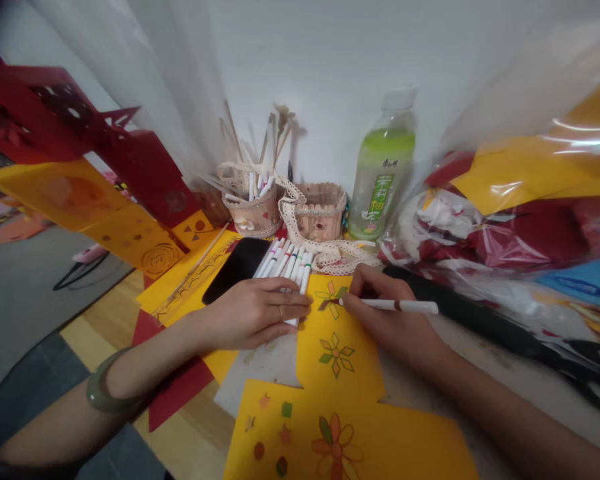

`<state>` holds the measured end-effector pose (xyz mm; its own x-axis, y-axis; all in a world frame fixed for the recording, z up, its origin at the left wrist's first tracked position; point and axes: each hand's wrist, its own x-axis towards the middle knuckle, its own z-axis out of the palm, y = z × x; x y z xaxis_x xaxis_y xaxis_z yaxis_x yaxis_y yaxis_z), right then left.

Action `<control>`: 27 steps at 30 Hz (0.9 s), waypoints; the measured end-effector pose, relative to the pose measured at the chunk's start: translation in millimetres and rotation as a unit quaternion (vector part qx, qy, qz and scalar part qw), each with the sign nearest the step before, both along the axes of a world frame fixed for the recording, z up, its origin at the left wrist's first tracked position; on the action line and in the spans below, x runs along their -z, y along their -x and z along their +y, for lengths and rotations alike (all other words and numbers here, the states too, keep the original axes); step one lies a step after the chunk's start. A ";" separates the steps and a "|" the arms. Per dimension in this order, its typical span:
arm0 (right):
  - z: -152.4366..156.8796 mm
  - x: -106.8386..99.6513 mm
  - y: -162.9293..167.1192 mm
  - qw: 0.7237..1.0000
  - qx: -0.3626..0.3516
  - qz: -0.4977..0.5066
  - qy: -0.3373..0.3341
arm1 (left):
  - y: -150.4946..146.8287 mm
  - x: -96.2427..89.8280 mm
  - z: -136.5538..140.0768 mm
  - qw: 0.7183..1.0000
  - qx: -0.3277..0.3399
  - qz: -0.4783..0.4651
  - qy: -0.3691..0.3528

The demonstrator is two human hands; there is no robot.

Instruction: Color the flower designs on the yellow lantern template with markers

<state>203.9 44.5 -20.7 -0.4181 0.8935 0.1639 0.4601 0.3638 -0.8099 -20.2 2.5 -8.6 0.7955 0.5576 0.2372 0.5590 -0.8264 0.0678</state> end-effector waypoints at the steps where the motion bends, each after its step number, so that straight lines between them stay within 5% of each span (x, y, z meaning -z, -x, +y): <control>1: 0.0 0.1 -0.2 1.000 -0.003 -0.002 0.000 | 0.0 0.0 -0.2 1.000 -0.001 0.000 -0.001; 27: 0.1 0.0 -0.3 1.000 0.000 0.007 -0.013 | 0.8 1.9 0.0 1.000 -0.001 -0.001 -0.002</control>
